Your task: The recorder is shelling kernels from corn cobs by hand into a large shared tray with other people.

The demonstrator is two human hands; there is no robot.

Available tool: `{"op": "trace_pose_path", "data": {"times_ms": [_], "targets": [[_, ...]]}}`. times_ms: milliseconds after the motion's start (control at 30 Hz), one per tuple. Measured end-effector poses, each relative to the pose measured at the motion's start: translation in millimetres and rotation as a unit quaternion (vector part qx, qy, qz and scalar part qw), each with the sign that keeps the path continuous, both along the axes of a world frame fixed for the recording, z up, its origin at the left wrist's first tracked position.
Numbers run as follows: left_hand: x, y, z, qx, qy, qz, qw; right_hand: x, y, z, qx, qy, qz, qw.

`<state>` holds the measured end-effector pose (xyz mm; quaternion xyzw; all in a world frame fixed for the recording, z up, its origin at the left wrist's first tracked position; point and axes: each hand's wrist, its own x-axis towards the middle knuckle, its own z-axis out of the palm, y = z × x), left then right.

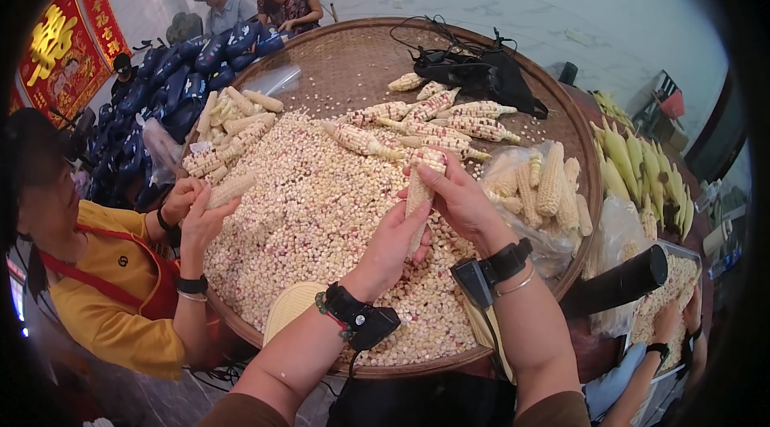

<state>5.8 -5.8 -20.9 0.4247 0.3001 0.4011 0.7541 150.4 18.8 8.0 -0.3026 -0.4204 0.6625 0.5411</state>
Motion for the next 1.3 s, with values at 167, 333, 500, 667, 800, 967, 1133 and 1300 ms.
{"op": "trace_pose_path", "data": {"times_ms": [167, 333, 500, 667, 800, 967, 1133, 1300], "targets": [[0.5, 2.2, -5.1, 0.003, -0.005, -0.003, 1.000, 1.8, -0.3, 0.2, 0.004, -0.006, 0.013, 1.000], [-0.6, 0.6, -3.1, -0.004, -0.026, -0.002, 1.000, 1.7, -1.6, 2.3, 0.013, -0.010, 0.025, 1.000], [-0.6, 1.0, -1.9, -0.015, -0.038, 0.004, 0.999, 1.0, -3.1, 4.6, 0.041, -0.070, 0.025, 0.996], [-1.3, -1.4, 4.1, -0.025, -0.046, 0.003, 0.999, 2.5, -1.8, 5.1, 0.000, -0.015, 0.021, 1.000], [-2.1, -1.1, 3.8, -0.015, -0.040, 0.009, 0.999, -1.5, -1.0, 5.8, -0.007, -0.011, 0.008, 1.000], [-2.8, -2.1, 10.6, -0.045, -0.043, 0.006, 0.998, -2.8, -0.1, 3.6, -0.004, -0.041, -0.012, 0.999], [-3.4, -0.2, 7.1, -0.052, -0.047, -0.021, 0.997, -2.5, 1.6, 3.4, -0.043, 0.003, 0.015, 0.999], [-3.6, 0.2, 4.1, -0.059, -0.055, -0.029, 0.996, -2.1, -1.0, 2.8, -0.022, -0.024, -0.001, 0.999]]}}
